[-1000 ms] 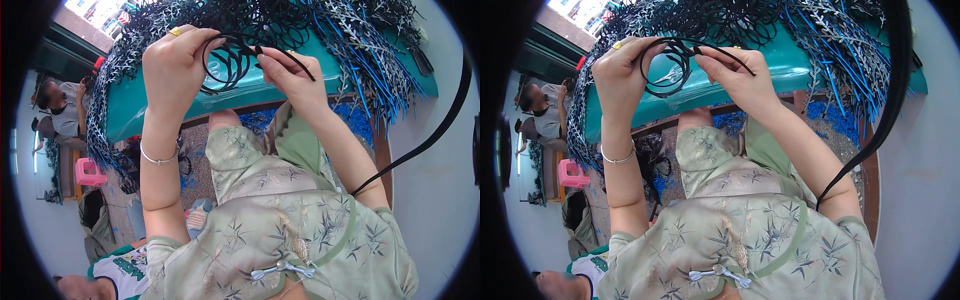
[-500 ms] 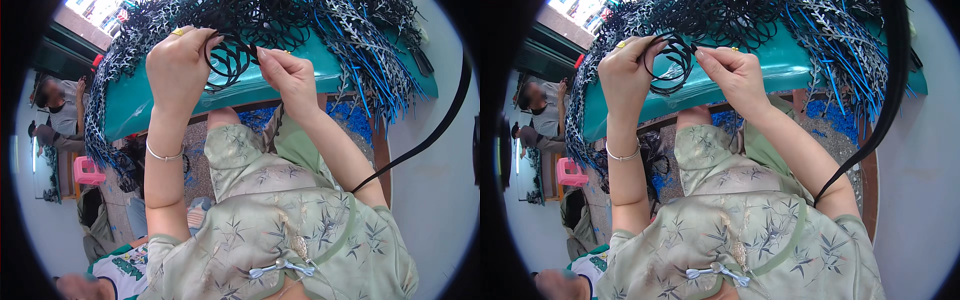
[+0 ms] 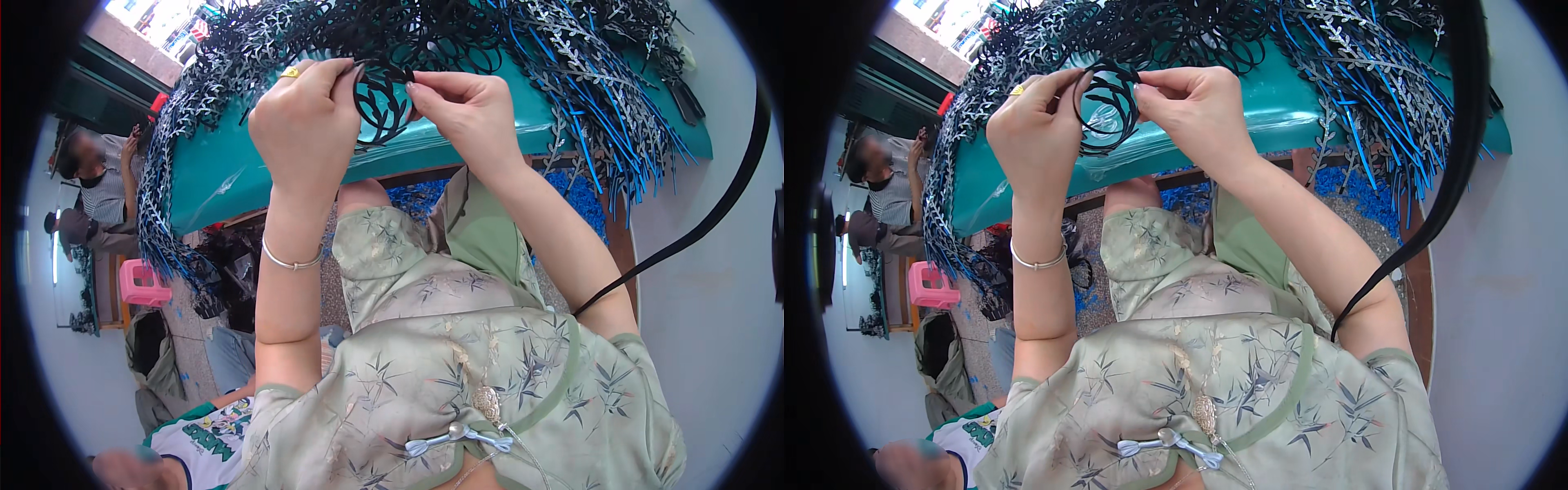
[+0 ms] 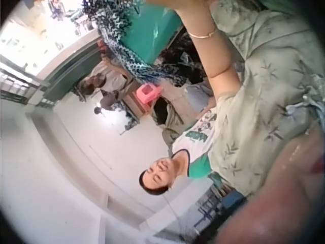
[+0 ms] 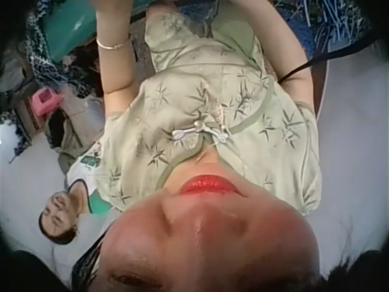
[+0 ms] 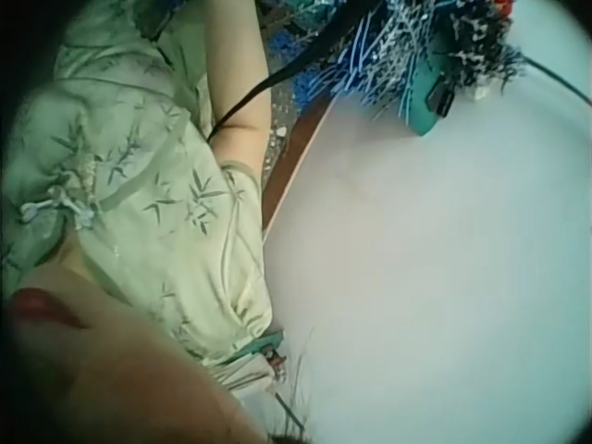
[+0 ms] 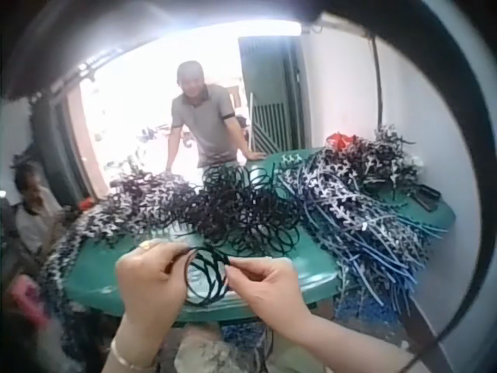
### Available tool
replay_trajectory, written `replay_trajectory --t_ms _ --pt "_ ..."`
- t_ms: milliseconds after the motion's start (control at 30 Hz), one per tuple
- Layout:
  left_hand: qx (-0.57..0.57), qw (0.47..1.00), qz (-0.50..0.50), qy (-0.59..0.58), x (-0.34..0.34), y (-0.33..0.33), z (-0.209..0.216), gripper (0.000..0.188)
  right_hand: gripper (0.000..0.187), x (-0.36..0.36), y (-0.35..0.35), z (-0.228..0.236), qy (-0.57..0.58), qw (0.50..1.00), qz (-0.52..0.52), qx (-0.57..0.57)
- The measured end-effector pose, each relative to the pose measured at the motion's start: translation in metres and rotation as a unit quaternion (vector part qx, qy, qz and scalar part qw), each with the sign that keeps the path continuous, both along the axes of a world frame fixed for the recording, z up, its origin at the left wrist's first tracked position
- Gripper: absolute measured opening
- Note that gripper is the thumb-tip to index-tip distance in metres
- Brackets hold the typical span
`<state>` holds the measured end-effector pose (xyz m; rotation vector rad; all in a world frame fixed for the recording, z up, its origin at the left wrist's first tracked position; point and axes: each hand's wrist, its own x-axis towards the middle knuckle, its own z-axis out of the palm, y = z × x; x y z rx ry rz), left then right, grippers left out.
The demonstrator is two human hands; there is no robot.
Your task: The worker is braiding and assembling black decorative straps for footwear at a factory workstation.
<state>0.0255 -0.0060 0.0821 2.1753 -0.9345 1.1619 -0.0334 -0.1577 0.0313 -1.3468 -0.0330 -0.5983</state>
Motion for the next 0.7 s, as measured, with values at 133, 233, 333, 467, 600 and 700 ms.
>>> replay_trajectory --t_ms 133,233,333,467,600,700 --pt "-0.008 0.987 -0.035 0.155 -0.007 0.003 0.004 0.022 0.022 0.004 -0.012 -0.003 0.010 0.992 -0.009 -0.128" --pt "0.074 0.968 -0.131 0.203 0.001 0.012 0.013 0.041 0.023 0.000 -0.020 0.005 0.024 0.976 -0.018 -0.214" --pt "0.144 0.884 -0.287 0.339 0.019 0.024 0.022 0.064 0.024 -0.003 -0.017 0.014 0.012 0.963 -0.003 -0.268" --pt "0.195 0.799 -0.325 0.466 0.025 0.016 0.029 0.048 0.025 -0.004 -0.016 0.014 0.018 0.955 0.014 -0.294" --pt "0.178 0.904 -0.217 0.322 0.015 0.008 0.025 0.024 0.024 -0.005 -0.020 0.014 0.037 0.956 0.023 -0.290" --pt "0.141 0.951 -0.182 0.205 0.012 0.010 0.017 0.018 0.024 -0.002 -0.017 0.006 0.026 0.975 0.062 -0.212"
